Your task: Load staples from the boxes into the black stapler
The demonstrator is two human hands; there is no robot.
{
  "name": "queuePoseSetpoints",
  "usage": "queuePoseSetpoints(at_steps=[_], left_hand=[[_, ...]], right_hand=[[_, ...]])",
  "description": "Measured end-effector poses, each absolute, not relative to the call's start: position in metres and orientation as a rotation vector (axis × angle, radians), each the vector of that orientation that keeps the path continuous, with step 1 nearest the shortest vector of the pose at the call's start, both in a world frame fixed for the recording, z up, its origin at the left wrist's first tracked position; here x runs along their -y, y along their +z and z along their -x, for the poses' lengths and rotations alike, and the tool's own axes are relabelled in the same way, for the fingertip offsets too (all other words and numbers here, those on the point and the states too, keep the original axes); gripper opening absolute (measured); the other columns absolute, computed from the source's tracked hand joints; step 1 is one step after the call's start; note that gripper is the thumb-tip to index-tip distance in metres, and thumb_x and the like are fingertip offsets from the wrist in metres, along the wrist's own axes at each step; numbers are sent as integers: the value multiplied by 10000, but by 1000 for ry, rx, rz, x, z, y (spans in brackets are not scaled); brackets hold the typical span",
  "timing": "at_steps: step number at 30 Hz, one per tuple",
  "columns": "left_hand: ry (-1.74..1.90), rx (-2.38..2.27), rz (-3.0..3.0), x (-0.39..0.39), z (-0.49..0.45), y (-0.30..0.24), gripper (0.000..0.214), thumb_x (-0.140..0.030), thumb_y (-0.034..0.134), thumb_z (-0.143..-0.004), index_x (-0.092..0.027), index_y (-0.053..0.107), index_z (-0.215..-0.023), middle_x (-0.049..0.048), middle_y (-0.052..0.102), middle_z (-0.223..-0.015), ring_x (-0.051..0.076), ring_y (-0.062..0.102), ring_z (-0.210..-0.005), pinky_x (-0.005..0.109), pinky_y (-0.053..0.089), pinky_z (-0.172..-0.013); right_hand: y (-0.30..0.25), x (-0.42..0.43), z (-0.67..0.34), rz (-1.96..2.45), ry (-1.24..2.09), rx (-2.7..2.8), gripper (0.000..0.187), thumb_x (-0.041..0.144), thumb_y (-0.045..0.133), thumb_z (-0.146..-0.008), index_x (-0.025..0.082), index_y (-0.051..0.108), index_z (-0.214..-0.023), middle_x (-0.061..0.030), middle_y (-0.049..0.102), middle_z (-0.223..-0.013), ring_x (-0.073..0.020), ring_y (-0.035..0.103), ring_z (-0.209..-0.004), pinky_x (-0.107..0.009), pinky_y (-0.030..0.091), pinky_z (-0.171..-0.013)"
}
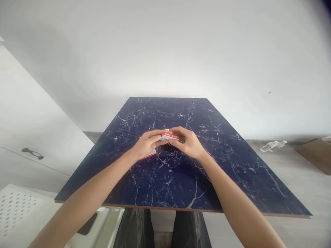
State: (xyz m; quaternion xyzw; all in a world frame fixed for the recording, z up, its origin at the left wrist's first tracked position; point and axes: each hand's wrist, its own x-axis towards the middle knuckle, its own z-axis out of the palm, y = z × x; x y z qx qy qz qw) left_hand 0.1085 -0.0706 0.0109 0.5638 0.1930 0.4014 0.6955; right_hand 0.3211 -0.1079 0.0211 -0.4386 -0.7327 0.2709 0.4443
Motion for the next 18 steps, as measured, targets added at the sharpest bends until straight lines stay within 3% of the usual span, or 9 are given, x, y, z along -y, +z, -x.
queuePoseSetpoints(at_steps=[4,10,15,18], left_hand=[[998,-550,-1287,63,-104,12,208,-278,691,-893,-222,754,-1083,80,669,-1313,260,636,-1190,444,516,-1036],[773,-536,-1118,61,-104,5,373,-359,624,-933,-219,658,-1277,132,709,-1111,192,697,-820,335,589,-721],[754,-497,-1171,65,-106,3,372,-373,604,-952,-285,643,-1312,90,710,-1062,187,687,-834,363,569,-785],[865,-554,-1263,62,-106,0,338,-382,650,-928,-269,683,-1245,78,716,-1080,180,680,-850,372,561,-811]], right_hand=[[19,105,-323,1150,616,1726,258,449,688,-866,243,688,-1021,-61,711,-953,-213,670,-783,-369,584,-708],[20,105,-322,1111,374,1771,151,384,664,-887,265,709,-967,-88,661,-1091,-243,647,-946,-393,585,-766],[21,105,-322,1009,472,1781,137,314,667,-875,256,717,-989,-88,632,-1184,-232,648,-997,-380,582,-803],[22,105,-325,948,752,1736,246,319,711,-841,249,704,-1077,-88,621,-1261,-241,650,-1051,-400,576,-882]])
